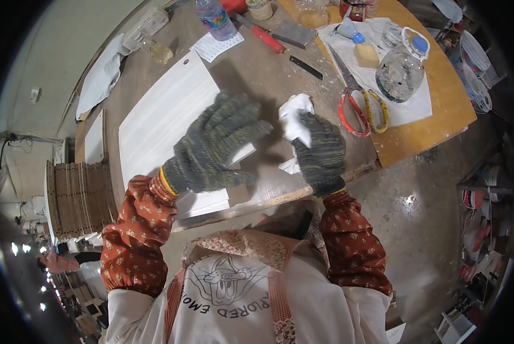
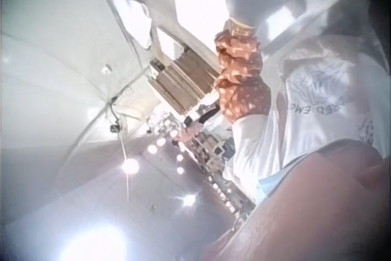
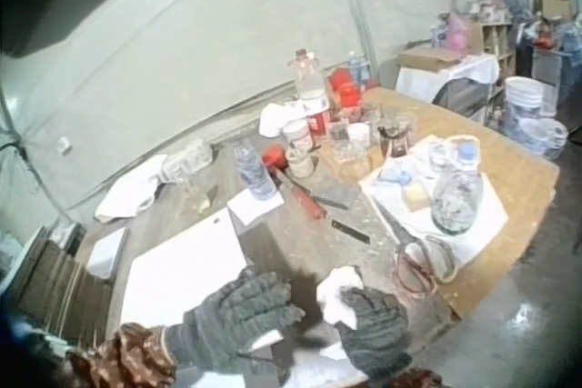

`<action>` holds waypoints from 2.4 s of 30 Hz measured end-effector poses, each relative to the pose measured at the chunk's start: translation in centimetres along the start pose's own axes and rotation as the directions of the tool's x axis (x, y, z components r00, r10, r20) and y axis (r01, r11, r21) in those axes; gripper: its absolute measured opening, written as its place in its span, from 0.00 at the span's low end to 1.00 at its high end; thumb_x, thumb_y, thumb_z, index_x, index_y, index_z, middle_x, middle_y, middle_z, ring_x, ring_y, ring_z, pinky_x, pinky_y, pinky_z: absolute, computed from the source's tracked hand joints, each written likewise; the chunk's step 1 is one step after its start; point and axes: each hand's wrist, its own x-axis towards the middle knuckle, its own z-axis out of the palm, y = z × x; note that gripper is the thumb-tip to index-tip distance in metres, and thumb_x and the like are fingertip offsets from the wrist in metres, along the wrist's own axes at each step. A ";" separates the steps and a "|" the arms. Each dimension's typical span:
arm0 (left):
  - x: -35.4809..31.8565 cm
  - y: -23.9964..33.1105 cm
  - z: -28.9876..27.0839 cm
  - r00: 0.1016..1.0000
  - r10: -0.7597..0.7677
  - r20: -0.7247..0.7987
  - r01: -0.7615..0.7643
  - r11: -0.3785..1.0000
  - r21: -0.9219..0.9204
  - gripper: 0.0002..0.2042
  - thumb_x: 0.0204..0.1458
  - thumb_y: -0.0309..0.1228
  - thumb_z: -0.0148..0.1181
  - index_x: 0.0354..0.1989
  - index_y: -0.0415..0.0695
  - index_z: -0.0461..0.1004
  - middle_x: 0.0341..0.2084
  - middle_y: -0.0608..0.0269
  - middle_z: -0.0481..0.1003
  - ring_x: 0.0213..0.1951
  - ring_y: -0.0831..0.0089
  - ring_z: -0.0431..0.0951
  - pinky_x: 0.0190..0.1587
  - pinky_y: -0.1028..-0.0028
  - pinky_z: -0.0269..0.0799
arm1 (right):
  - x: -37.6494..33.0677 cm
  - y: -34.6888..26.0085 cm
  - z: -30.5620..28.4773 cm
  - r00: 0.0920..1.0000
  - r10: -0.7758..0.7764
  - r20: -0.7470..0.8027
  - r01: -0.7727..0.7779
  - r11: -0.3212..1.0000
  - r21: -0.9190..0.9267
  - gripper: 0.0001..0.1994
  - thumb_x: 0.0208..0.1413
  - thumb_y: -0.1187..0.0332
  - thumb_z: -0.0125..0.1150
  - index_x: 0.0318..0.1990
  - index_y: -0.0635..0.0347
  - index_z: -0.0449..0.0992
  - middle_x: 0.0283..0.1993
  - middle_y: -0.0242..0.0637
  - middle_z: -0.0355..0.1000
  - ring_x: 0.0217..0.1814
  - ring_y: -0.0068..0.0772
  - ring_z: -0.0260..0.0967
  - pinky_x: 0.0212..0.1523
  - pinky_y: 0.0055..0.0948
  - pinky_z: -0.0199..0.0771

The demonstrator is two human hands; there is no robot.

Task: The person wipes a white furniture panel with a cloth and a white substance from a container, then places it onto a stack of similar panels.

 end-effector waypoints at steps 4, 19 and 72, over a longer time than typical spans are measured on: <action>1.2 -0.1 0.2 0.999 0.013 -0.043 -0.020 0.988 -0.152 0.28 0.48 0.50 0.57 0.54 0.47 0.68 0.54 0.52 0.65 0.61 0.54 0.59 0.65 0.53 0.45 | 1.1 -0.5 -0.9 0.989 -0.046 0.139 0.023 0.986 0.167 0.23 0.44 0.69 0.58 0.52 0.56 0.68 0.52 0.35 0.68 0.52 0.35 0.64 0.53 0.33 0.61; 1.7 -0.7 1.2 0.985 -0.067 -0.161 0.008 0.939 -0.344 0.17 0.39 0.39 0.67 0.38 0.48 0.76 0.36 0.57 0.70 0.49 0.53 0.70 0.60 0.50 0.56 | 1.6 -1.0 -0.7 0.975 -0.054 0.217 0.024 0.990 0.137 0.26 0.37 0.68 0.63 0.51 0.50 0.70 0.52 0.35 0.67 0.54 0.42 0.62 0.56 0.42 0.59; 2.1 0.2 -0.4 0.929 -0.086 -0.360 -0.018 0.961 -0.276 0.07 0.45 0.38 0.57 0.28 0.50 0.75 0.18 0.63 0.67 0.26 0.65 0.70 0.62 0.56 0.54 | 2.1 -1.4 -0.3 0.921 -0.178 0.346 0.099 0.967 0.234 0.22 0.42 0.67 0.64 0.48 0.61 0.71 0.50 0.44 0.69 0.53 0.46 0.65 0.54 0.45 0.62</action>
